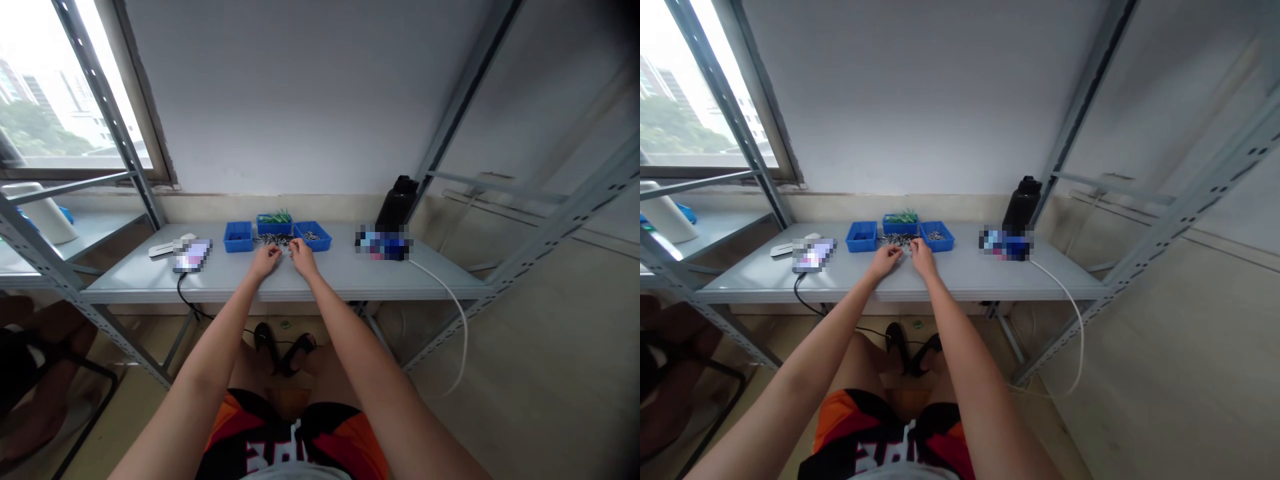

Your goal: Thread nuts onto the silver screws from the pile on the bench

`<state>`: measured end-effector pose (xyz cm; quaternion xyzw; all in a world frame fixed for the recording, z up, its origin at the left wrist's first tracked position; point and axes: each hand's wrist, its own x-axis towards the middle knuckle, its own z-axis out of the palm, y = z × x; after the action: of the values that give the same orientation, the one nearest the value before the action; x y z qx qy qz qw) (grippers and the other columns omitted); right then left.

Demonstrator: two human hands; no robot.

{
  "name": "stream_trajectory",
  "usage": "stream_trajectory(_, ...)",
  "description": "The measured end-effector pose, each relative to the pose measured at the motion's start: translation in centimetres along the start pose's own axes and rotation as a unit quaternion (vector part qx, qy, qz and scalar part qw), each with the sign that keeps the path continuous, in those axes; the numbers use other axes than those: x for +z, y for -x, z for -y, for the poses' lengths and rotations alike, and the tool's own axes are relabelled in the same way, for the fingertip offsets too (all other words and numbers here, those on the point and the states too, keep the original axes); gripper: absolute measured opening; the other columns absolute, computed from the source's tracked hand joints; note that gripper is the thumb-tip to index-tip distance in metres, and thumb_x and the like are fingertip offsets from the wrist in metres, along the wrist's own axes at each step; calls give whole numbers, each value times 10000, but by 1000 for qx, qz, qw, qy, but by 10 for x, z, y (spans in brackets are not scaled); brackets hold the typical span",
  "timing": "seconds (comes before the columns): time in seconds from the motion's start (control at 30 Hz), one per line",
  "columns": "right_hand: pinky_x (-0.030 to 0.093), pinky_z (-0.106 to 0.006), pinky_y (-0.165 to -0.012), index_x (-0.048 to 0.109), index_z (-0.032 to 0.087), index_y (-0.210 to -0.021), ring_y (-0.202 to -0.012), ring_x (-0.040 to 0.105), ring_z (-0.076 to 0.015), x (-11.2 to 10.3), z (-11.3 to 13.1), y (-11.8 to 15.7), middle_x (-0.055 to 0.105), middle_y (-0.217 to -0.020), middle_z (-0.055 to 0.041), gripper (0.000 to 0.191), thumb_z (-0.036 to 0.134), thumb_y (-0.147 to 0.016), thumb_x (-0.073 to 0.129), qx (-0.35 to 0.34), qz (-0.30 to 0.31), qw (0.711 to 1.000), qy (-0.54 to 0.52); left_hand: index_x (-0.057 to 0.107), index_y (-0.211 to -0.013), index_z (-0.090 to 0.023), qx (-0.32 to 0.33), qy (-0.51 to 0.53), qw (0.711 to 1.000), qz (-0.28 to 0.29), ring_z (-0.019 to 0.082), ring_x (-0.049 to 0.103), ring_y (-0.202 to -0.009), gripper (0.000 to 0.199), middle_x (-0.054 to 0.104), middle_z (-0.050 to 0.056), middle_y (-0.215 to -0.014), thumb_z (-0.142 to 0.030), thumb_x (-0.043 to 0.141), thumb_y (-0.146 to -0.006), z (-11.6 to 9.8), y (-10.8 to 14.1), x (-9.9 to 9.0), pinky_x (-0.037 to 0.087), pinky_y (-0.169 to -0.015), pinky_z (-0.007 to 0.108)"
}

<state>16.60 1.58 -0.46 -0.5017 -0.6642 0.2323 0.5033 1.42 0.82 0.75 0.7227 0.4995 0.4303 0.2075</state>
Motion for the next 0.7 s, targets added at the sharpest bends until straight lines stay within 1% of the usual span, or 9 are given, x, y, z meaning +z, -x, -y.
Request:
stream_trajectory(0.07, 480, -270, -699, 550, 196, -995, -634, 585, -132, 0, -1, 0, 666, -846, -27, 198, 301, -931, 395, 12, 4, 1000, -22, 682, -775, -164, 5, -1, 1000, 7, 184, 615, -727, 145, 720, 64, -823, -241, 561, -800, 0, 0, 0, 484, -756, 298)
stream_trajectory(0.17, 476, -266, -690, 553, 201, -991, -619, 581, -127, 2, -4, -1, 663, -808, -13, 199, 316, -925, 405, 9, 3, 1000, -27, 676, -784, -158, 2, 1, 1000, 2, 184, 621, -752, 149, 720, 71, -843, -232, 551, -813, -1, 1, 0, 484, -775, 298)
stream_trajectory(0.27, 476, -267, -688, 566, 198, -999, -618, 581, -128, 3, -7, -1, 669, -805, -16, 215, 329, -924, 413, 4, 2, 1000, -24, 662, -795, -152, -4, 8, 1000, -24, 179, 623, -767, 145, 707, 73, -834, -225, 541, -826, 1, 0, 0, 481, -785, 293)
stream_trajectory(0.33, 474, -266, -691, 584, 190, -986, -628, 589, -133, 4, -9, -1, 675, -797, -21, 209, 320, -919, 435, 2, 11, 1000, -13, 649, -810, -152, -12, 21, 999, -46, 174, 620, -766, 140, 696, 67, -826, -225, 532, -832, 2, -1, 0, 481, -775, 288)
stream_trajectory(0.47, 462, -272, -735, 634, 192, -932, -707, 624, -161, 3, -6, 2, 692, -764, -29, 143, 274, -885, 527, -26, 55, 996, 59, 624, -824, -155, -21, 58, 995, -75, 157, 599, -691, 144, 675, 53, -816, -244, 513, -843, 1, -1, -3, 480, -709, 277)
stream_trajectory(0.57, 448, -270, -745, 658, 201, -899, -760, 636, -177, 1, 0, 6, 706, -780, -39, 142, 250, -890, 525, -49, 86, 987, 124, 611, -821, -156, -25, 76, 994, -81, 144, 583, -649, 137, 663, 43, -797, -241, 506, -845, -3, 1, -5, 475, -679, 265)
stream_trajectory(0.7, 434, -261, -737, 672, 207, -881, -776, 633, -186, -1, 9, 11, 708, -787, -53, 226, 293, -934, 469, -67, 84, 982, 158, 605, -817, -158, -27, 84, 992, -86, 140, 576, -638, 119, 658, 40, -788, -229, 512, -838, -8, 3, -6, 471, -678, 262)
